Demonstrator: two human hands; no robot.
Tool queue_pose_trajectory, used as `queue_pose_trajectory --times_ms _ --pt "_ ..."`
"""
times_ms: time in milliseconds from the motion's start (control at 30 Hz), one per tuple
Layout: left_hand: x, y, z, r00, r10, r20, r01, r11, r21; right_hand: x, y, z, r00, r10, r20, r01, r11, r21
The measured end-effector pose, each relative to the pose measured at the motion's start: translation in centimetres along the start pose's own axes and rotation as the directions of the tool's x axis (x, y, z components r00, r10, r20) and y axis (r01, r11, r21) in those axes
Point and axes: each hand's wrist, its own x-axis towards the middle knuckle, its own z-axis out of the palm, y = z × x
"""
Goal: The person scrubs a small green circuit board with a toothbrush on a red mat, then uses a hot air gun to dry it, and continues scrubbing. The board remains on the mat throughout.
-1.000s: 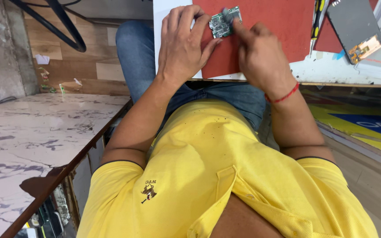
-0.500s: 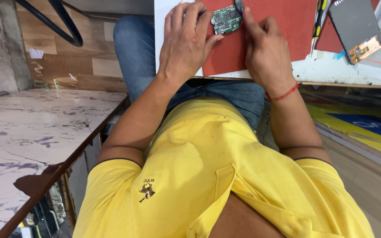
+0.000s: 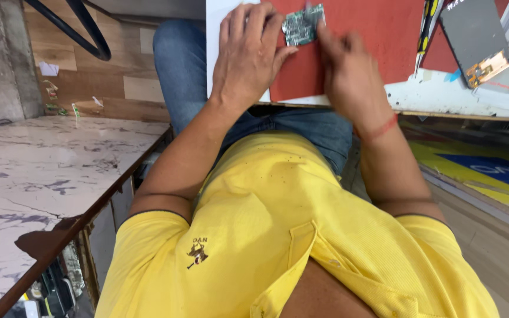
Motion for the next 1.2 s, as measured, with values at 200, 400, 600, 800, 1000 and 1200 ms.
queue_pose_trajectory --times_ms 200,400,600,800,1000,1200 --pt "0.4 0.1 -0.5 1.0 0.0 0.007 0.0 1.0 -0.005 -0.3 0.2 0.1 0.992 0.087 0.095 -0.078 0.993 -0.089" --pt "-0.3 0.6 -0.5 0.999 -0.019 0.026 0.02 1.0 -0.02 -0.5 0.5 0.7 0.995 0.096 0.002 -0.096 0.995 -0.023" --pt "0.3 0.0 -1.1 1.0 0.012 -0.01 -0.012 1.0 0.021 -0.1 0.5 0.2 0.996 0.078 0.048 -0.077 0.997 -0.025" --pt "0.5 0.3 -1.6 0.998 -0.055 0.019 0.057 0.992 -0.108 -0.2 0.5 0.0 0.998 0.028 0.054 -0.024 0.998 -0.066" --pt "-0.2 0.4 -0.9 1.0 0.001 -0.024 -0.001 1.0 0.008 -2.6 1.2 0.5 0.993 0.052 -0.105 -0.069 0.983 -0.17" --pt "-0.1 0.5 -1.1 1.0 -0.007 -0.008 0.006 0.999 -0.033 -2.1 2.6 1.2 0.999 -0.001 -0.053 -0.008 0.985 -0.175"
